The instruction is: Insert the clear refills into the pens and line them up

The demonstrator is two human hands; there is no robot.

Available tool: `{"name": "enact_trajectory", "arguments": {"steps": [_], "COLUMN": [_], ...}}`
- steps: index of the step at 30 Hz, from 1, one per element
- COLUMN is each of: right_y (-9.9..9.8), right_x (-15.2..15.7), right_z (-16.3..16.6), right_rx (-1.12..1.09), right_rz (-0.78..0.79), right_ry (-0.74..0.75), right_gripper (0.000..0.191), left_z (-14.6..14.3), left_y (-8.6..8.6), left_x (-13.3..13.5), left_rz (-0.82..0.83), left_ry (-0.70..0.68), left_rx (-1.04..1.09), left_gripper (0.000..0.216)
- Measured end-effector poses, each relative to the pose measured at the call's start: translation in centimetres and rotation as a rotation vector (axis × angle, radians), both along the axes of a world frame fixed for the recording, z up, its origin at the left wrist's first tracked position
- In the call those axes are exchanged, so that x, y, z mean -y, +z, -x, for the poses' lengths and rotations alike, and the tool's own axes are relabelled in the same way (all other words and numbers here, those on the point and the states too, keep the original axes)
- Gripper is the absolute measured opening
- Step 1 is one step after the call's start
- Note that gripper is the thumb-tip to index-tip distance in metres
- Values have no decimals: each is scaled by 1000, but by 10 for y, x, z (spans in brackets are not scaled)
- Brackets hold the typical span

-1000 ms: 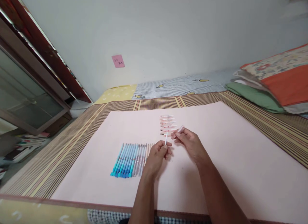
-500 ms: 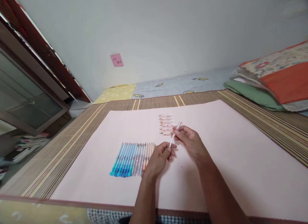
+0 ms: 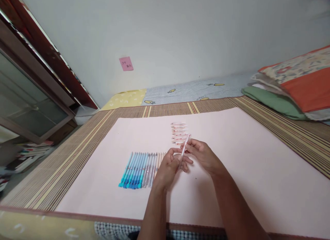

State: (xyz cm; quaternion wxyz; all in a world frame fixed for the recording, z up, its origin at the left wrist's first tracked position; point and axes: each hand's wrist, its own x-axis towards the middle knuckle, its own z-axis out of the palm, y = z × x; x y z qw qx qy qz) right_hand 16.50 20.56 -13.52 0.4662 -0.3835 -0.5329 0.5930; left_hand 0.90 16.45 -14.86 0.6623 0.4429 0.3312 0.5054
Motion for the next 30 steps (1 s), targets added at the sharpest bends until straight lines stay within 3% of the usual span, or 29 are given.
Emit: {"name": "enact_trajectory", "arguments": {"steps": [5,9,17,25,30], "right_y": [6,3,2,-7,-15], "right_x": [6,4,-3,-5,-6], "right_z": [3,5,8,21,32], "right_rx": [-29,-76,9,-58,-114], "right_rz": [36,66,-7,29,87], "right_ry": [62,152,-35,-124,-189], "right_gripper": [38,39,35,40,43], "left_z": [1,-2,-16,-28,-30], "left_y": [3,1,-8,-12,-9], "left_x": [1,-1,-4,-1,0], "left_rz": [50,34,24,-67,-52], "left_ry": [-58,-2,251,502,517], "left_rx": [80,103,-15,-220,-182], "left_gripper": [40,39,40,22,22]}}
